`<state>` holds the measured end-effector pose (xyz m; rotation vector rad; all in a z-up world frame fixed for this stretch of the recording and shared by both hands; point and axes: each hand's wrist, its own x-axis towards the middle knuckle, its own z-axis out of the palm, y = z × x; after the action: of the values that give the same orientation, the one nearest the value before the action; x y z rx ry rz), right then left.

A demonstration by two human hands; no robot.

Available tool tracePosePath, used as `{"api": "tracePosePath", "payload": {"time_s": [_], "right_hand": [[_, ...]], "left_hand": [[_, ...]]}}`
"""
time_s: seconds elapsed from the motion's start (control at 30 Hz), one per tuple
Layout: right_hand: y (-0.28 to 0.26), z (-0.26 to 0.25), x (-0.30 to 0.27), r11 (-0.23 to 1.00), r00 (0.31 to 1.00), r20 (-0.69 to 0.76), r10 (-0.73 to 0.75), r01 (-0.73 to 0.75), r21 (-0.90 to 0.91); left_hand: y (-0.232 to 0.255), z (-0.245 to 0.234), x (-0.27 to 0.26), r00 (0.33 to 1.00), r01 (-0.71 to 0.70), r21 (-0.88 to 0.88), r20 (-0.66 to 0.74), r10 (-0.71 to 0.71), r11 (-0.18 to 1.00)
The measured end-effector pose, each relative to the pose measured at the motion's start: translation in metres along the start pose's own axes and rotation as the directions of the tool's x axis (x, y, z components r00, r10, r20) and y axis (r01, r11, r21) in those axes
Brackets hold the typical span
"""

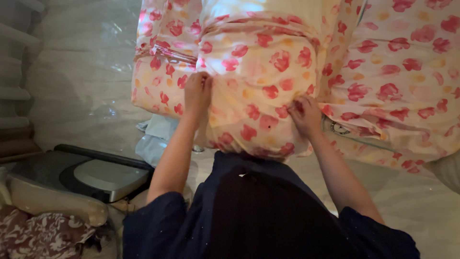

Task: The person puts pillowcases onto two pillows by hand, pulling the fabric over the pillows and smoothing it out on a bed.

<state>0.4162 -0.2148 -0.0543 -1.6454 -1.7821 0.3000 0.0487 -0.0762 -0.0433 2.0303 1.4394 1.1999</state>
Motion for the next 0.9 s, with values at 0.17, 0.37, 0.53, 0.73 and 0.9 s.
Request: {"api": "tracePosePath", "payload": {"time_s": [0.17, 0.37, 0.53, 0.73, 0.9], "right_hand": [[0.000, 0.009, 0.011, 0.991, 0.994, 0.008, -0.110, 0.110, -0.078], [0.021, 0.023, 0.009, 0.984, 0.987, 0.074, -0.143, 0.150, -0.099], [0.041, 0.009, 0.019, 0.966, 0.976, 0.103, -0.194, 0.208, -0.155], [0.065, 0.001, 0.097, 0.941, 0.999, 0.049, 0.000, 0.017, -0.337], [0.041, 0.020, 0.100, 0.864, 0.944, 0.246, -0.221, 0.306, -0.400]], "left_hand": [[0.008, 0.033, 0.022, 0.963, 0.265, -0.230, 0.024, -0.267, 0.936], [-0.016, 0.022, 0.007, 0.959, 0.237, -0.194, 0.203, -0.197, 0.952], [-0.010, -0.004, 0.001, 0.919, 0.086, -0.005, 0.387, -0.078, 0.996], [0.008, 0.025, 0.009, 0.935, -0.154, 0.012, 0.325, 0.142, 0.988], [-0.017, 0.029, 0.064, 0.949, 0.271, 0.153, 0.122, -0.290, 0.950]]}}
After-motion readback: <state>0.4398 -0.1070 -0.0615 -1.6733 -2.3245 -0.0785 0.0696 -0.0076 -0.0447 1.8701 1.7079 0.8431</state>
